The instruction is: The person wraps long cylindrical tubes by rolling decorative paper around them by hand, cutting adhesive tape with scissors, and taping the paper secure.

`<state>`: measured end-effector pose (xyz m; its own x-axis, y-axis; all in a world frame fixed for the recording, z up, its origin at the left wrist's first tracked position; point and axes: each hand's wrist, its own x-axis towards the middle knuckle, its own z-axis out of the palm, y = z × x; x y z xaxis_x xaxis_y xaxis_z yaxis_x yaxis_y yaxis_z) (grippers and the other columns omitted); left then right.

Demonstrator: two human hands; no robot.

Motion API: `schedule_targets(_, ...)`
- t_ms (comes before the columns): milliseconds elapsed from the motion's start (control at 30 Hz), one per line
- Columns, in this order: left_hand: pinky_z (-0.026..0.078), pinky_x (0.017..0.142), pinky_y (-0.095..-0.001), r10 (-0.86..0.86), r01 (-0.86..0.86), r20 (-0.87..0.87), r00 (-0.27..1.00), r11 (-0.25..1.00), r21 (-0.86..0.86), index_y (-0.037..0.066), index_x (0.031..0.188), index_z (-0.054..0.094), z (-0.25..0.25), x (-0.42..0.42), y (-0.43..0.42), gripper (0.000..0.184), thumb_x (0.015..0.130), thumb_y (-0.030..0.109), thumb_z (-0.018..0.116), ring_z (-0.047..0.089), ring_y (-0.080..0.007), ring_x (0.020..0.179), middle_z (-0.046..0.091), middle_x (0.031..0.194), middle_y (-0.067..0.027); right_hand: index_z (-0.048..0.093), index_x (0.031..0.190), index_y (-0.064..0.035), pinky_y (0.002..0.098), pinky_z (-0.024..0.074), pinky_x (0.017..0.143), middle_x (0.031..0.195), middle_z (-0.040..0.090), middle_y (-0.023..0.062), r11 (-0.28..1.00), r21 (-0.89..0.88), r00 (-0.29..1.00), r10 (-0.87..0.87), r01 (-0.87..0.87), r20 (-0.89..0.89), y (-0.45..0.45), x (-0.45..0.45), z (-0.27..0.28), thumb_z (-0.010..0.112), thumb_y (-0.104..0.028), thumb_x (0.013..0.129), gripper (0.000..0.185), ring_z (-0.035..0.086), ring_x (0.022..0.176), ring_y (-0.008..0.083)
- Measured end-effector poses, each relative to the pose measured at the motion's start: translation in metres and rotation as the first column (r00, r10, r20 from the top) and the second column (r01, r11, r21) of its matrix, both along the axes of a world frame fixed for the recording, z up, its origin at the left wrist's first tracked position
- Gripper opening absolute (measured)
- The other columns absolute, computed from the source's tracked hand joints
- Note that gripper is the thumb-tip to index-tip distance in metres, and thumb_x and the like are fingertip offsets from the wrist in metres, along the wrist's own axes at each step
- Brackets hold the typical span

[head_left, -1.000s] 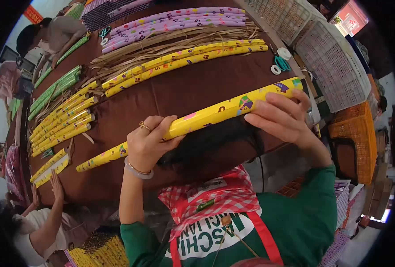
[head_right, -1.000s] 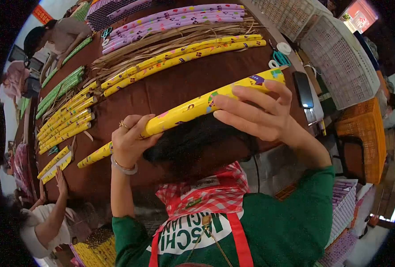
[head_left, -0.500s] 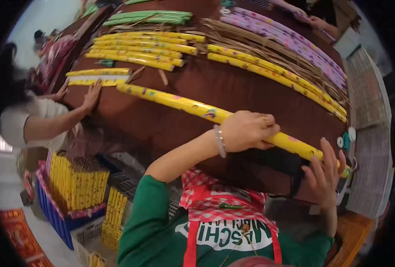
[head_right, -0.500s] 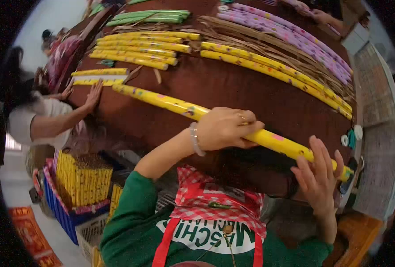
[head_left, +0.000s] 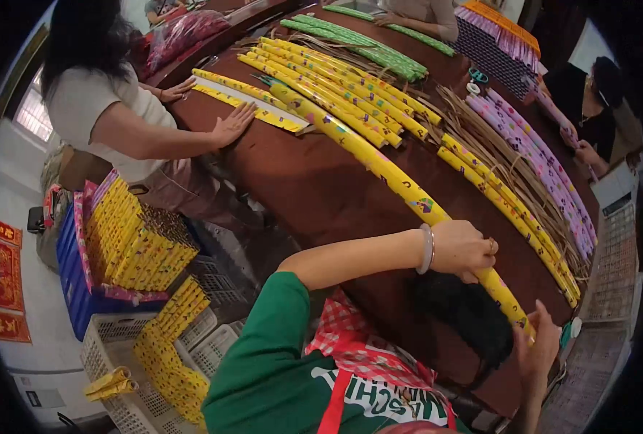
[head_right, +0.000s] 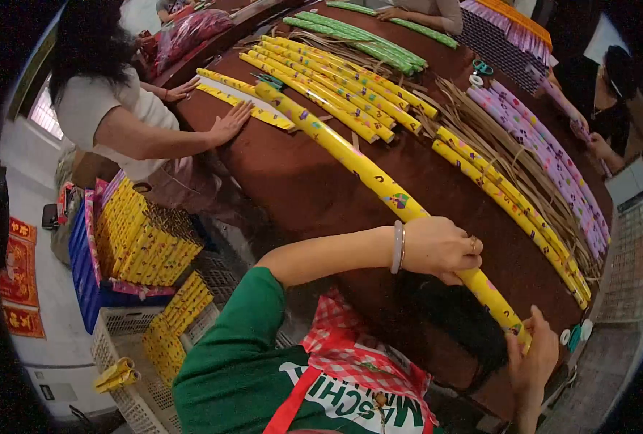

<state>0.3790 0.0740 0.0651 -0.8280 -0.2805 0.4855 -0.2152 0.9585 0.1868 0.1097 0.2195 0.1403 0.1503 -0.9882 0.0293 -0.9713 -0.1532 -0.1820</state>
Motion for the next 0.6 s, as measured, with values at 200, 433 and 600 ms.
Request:
schedule_targets(200,0.051,0.058,-0.0388,0.058,-0.064,0.081,0.995,0.996,0.064,0.01,0.084,0.064,0.014,0.048,-0.037,0.034,0.069,0.039,0.07,0.063,-0.027,0.068,0.059,0.086,-0.007,0.049,0.114,-0.0027,0.0348,0.0482,0.072,0.096,0.058,0.0152,0.972,-0.094,0.94,0.232,-0.215,0.249,-0.045,0.051,-0.034,0.067,-0.004,0.081,0.038,0.061,0.085,0.0299)
schedule_targets(433,0.033,0.105,-0.0432,0.586,-0.675,-0.351,0.731,0.697,-0.242,0.009,0.131,0.047,0.011,0.111,-0.054,0.067,0.07,0.023,0.072,0.038,-0.0322,0.126,0.046,0.126,-0.0133,0.052,0.115,-0.0011,0.0339,0.0462,0.081,0.099,0.06,0.0165,0.922,-0.281,0.866,0.356,-0.265,0.351,-0.162,0.113,-0.074,0.064,-0.01,0.086,0.032,0.061,0.095,0.0277)
schedule_targets(600,0.033,0.104,-0.0482,0.876,-0.832,-0.238,0.419,0.475,0.286,0.004,0.128,0.051,-0.078,0.169,0.014,0.054,0.081,0.024,0.069,0.04,-0.0358,0.126,0.048,0.128,-0.0144,0.053,0.115,-0.0017,0.0377,0.0461,0.083,0.111,0.06,0.0176,0.917,-0.324,0.894,0.332,-0.232,0.3,-0.27,0.198,-0.116,0.067,-0.025,0.085,0.041,0.059,0.099,0.0342)
